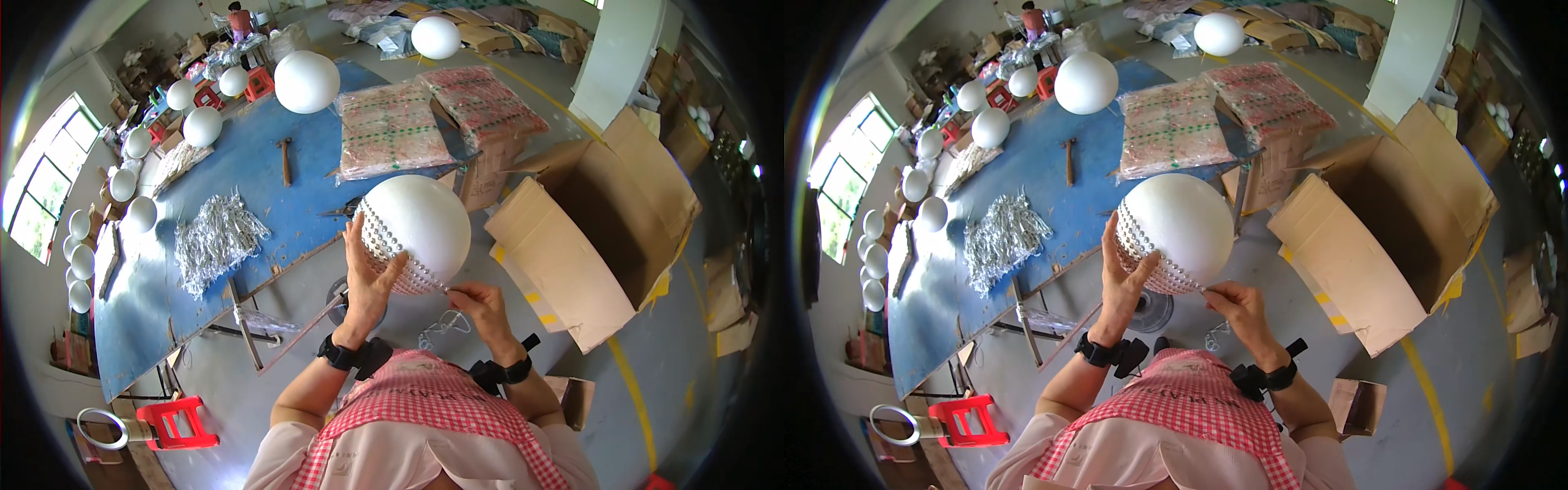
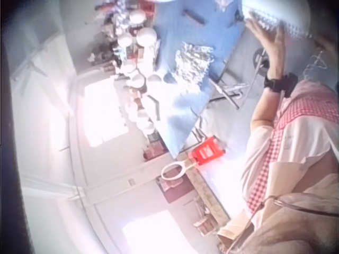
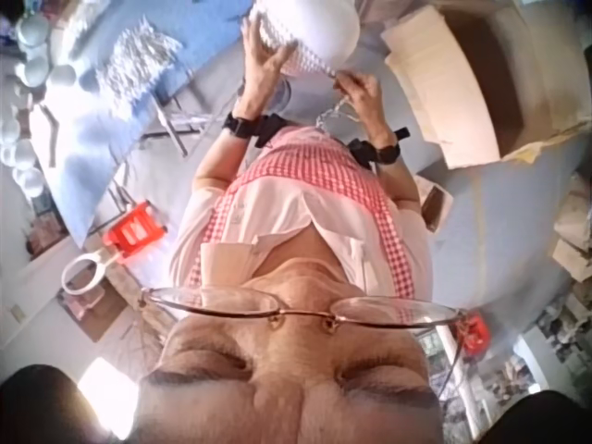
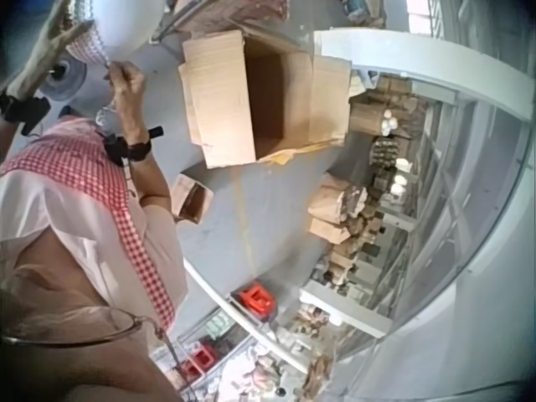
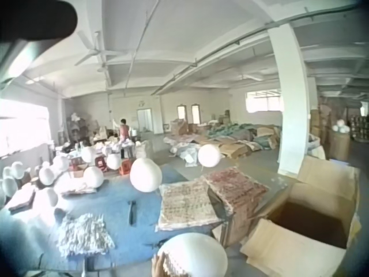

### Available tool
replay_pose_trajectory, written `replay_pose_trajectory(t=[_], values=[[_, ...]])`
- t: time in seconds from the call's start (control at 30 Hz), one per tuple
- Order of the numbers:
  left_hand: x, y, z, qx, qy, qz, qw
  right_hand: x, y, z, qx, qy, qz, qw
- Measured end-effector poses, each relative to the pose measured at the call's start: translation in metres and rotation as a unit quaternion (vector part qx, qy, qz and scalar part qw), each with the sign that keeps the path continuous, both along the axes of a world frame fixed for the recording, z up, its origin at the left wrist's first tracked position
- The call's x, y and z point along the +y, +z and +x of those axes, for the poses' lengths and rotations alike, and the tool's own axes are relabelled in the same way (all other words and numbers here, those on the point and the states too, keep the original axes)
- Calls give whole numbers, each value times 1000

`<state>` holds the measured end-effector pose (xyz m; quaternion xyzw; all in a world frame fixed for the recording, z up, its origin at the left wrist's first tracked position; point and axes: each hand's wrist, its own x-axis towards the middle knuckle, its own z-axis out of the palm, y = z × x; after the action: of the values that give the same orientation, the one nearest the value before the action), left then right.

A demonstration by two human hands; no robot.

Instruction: Attaching decorative beaded strands to white spheres and cutting materials with scissors in a factory setting.

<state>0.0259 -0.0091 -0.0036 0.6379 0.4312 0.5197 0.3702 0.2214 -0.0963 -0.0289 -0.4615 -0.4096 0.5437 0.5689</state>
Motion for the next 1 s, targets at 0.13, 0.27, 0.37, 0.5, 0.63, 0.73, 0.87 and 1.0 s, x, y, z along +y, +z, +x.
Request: replay_pose_trajectory(t=[0.13,0.27,0.37,0.5,0.63,0.73,0.87,1.0], values=[[-5,6,-2,54,46,55,996,3,-12,1,-67,3,-43,997],[-6,12,-3,121,50,66,989,6,-28,1,-72,-5,-29,997],[-5,12,-3,120,66,53,989,9,-38,3,-74,-9,-29,997],[2,11,-11,127,42,79,988,12,-49,6,-79,-11,4,997],[7,8,-15,197,-1,95,976,10,-56,7,-259,-32,20,965],[7,6,-11,283,16,122,951,9,-56,8,-254,37,-32,966],[7,5,-11,156,23,21,987,2,-47,6,-1,27,11,1000],[9,6,-12,19,-5,-11,1000,-1,-36,7,10,13,26,1000]])
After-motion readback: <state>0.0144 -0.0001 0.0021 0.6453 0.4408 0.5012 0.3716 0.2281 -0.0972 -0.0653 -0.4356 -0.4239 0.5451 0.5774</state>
